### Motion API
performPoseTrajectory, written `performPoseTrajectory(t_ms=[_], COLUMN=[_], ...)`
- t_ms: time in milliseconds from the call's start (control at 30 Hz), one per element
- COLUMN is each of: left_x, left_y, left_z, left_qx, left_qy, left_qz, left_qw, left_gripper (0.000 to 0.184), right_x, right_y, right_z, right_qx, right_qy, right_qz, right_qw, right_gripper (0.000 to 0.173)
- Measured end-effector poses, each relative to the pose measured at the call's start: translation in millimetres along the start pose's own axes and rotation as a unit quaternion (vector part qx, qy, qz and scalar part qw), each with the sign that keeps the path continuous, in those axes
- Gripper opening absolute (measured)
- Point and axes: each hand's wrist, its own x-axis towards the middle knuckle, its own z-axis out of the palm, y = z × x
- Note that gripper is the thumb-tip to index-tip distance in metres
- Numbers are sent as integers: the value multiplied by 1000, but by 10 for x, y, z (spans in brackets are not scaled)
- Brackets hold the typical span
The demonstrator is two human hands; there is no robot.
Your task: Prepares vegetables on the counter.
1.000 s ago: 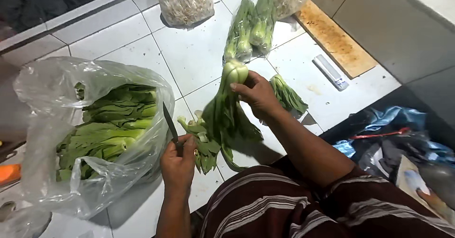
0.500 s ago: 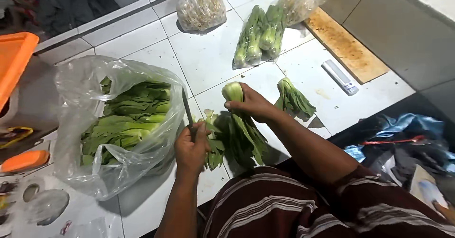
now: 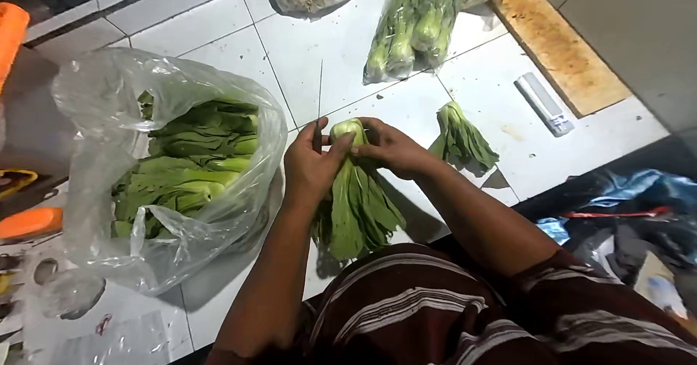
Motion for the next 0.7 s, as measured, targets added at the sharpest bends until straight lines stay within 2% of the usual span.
performPoseTrajectory(t_ms=[133,267,433,567,700], left_x=[72,79,18,-37,-130], left_y=[-20,-55,-32,3,84], left_z=[1,-84,-203,-250,-389], left_qx=[14,6,12,33,93], left_qy=[-9,-53,-70,-70,-103], left_qz=[8,18,83,126,166], left_qw=[1000,998,994,989,976], left_gripper=[45,40,32,32,26], right_x=[47,49,-14,-73,-142], right_y=[55,110,69,26,-69], right_z=[14,-33,-82,-66,-138], right_qx=[-30,-59,-91,-96,-123], right_qy=[16,1,-37,-42,-85], right_qz=[-38,-71,-152,-195,-197], right_qw=[999,996,983,975,969], right_gripper=[60,57,60,62,61])
